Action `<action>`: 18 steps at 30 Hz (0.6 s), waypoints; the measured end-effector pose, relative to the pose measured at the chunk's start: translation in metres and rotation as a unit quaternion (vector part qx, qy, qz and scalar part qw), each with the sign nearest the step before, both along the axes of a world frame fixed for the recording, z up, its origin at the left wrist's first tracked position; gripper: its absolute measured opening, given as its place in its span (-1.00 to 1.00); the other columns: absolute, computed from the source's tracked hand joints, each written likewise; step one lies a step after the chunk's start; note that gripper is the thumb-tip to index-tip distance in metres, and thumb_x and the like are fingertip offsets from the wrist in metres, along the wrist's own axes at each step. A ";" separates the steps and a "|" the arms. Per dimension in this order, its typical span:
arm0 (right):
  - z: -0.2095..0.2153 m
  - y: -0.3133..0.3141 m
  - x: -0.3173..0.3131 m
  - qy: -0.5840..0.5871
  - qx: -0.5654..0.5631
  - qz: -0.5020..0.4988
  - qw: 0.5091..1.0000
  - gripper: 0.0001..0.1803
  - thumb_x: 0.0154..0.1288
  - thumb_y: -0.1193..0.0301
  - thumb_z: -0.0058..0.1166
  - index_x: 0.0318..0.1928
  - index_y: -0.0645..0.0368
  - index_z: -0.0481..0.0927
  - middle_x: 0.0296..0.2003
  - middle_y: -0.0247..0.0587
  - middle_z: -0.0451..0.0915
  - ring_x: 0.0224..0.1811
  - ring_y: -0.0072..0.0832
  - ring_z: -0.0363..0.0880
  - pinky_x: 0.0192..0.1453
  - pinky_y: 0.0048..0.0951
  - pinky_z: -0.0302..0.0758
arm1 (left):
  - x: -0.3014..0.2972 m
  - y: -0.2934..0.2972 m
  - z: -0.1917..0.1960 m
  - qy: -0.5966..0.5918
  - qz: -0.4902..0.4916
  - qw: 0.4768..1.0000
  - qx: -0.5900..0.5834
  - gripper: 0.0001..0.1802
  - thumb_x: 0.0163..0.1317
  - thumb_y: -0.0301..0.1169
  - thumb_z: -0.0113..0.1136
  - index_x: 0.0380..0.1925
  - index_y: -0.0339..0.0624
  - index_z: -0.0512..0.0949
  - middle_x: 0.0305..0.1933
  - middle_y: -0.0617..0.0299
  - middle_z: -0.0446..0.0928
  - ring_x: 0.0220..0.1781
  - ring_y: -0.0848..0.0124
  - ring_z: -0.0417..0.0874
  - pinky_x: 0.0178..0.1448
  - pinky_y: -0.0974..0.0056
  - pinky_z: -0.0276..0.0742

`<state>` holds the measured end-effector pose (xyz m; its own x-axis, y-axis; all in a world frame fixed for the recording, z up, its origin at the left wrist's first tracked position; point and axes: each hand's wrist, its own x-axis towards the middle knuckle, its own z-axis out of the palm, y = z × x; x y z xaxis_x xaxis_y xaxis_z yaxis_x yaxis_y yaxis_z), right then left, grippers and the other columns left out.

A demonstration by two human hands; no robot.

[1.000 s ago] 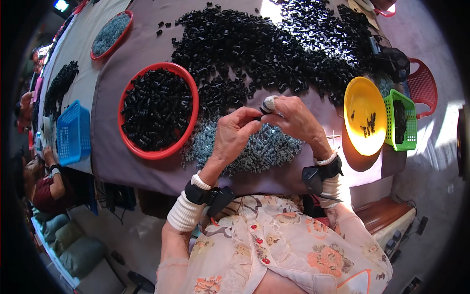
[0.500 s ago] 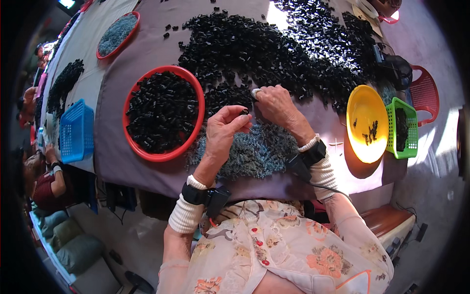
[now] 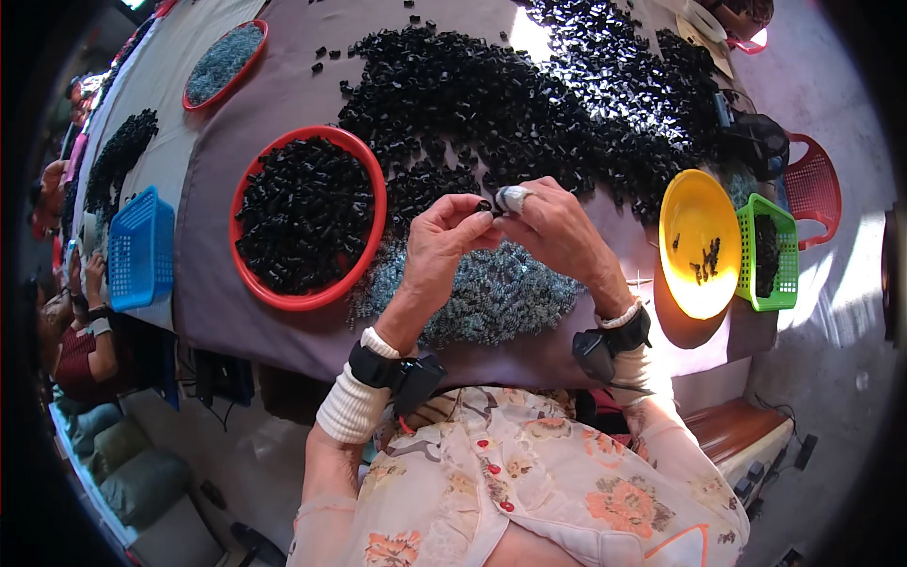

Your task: Glue small black plastic components together at a workshop table.

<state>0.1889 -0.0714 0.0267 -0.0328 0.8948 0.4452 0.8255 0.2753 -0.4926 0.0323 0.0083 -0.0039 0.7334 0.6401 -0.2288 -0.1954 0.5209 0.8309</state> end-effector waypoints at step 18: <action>0.022 -0.008 -0.006 -0.040 0.103 -0.094 0.989 -0.81 0.05 0.55 0.15 -0.28 0.32 0.50 -0.42 -0.11 0.50 -0.32 -0.19 0.47 -0.17 -0.24 0.39 | 0.014 -0.010 0.024 -0.026 0.045 0.995 0.086 -0.76 0.20 -0.50 0.19 -0.13 -0.34 0.50 -0.30 0.19 0.61 -0.30 0.52 0.63 -0.18 0.44 0.58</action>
